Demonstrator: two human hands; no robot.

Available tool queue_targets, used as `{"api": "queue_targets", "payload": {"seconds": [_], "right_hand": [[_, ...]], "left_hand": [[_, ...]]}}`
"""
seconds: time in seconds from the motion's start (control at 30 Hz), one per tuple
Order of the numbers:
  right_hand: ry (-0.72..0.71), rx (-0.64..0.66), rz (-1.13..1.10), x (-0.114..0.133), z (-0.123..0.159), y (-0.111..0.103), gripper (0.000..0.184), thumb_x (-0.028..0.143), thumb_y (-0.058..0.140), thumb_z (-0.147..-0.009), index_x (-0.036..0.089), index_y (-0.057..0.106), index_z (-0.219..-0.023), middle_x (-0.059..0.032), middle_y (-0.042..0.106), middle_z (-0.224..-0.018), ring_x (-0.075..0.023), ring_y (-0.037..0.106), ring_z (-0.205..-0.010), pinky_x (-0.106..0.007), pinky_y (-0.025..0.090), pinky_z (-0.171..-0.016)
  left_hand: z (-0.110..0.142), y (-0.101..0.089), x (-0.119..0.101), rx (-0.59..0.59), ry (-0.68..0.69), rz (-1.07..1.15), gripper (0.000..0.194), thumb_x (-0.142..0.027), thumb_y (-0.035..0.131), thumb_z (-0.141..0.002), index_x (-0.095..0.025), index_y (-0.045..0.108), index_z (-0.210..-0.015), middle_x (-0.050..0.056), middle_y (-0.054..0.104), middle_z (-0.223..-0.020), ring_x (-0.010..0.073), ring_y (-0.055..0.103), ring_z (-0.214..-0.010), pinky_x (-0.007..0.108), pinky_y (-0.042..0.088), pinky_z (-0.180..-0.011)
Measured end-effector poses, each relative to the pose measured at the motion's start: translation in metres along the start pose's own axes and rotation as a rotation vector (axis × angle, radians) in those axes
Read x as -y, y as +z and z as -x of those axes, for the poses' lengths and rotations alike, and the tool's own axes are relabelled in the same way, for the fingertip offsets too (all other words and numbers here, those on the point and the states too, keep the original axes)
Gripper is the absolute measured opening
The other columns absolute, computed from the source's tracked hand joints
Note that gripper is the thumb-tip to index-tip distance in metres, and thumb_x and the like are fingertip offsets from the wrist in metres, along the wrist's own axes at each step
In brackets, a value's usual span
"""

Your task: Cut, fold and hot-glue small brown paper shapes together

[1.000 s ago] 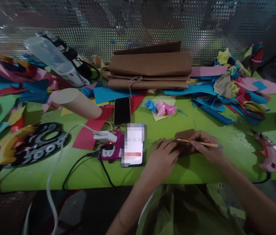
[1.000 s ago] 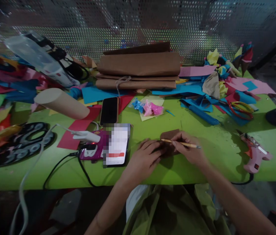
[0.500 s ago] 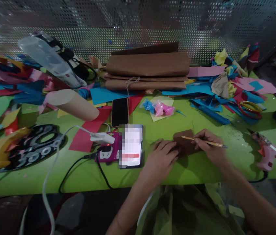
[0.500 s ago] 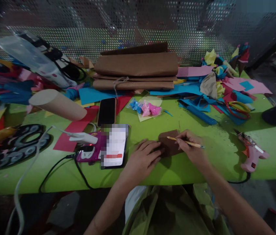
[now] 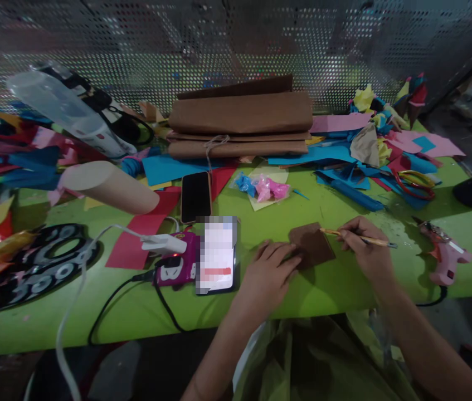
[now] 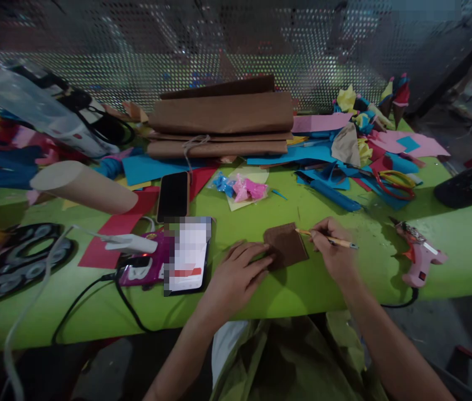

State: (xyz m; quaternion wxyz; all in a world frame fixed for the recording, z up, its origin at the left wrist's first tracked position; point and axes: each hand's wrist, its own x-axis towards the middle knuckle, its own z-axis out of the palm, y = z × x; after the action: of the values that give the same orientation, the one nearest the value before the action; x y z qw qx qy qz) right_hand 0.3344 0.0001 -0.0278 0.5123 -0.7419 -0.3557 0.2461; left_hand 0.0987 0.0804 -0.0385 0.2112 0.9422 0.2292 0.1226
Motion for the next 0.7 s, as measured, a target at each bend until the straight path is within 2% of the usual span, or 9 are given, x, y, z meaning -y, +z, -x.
{"api": "queue_targets", "payload": {"seconds": [0.6, 0.7], "right_hand": [[-0.036, -0.023, 0.019, -0.0026, 0.0017, -0.0024, 0.008, 0.026, 0.065, -0.082, 0.023, 0.062, -0.075, 0.0016, 0.066, -0.063, -0.0147, 0.058, -0.054, -0.028, 0.043, -0.051], [-0.054, 0.027, -0.026, 0.0014, 0.0047, 0.0001, 0.009, 0.027, 0.066, -0.083, 0.023, 0.063, -0.076, 0.0013, 0.068, -0.066, -0.0144, 0.058, -0.055, -0.028, 0.045, -0.051]], "left_hand": [[0.0024, 0.0042, 0.0015, -0.033, 0.044, -0.005, 0.027, -0.018, 0.057, -0.098, -0.023, 0.069, -0.121, 0.004, 0.068, -0.135, 0.0241, 0.060, -0.125, 0.055, 0.039, -0.115], [0.0024, 0.0037, 0.0015, -0.029, 0.044, 0.011, 0.025, -0.020, 0.057, -0.099, -0.022, 0.069, -0.121, 0.004, 0.069, -0.133, 0.0231, 0.060, -0.124, 0.054, 0.037, -0.116]]}}
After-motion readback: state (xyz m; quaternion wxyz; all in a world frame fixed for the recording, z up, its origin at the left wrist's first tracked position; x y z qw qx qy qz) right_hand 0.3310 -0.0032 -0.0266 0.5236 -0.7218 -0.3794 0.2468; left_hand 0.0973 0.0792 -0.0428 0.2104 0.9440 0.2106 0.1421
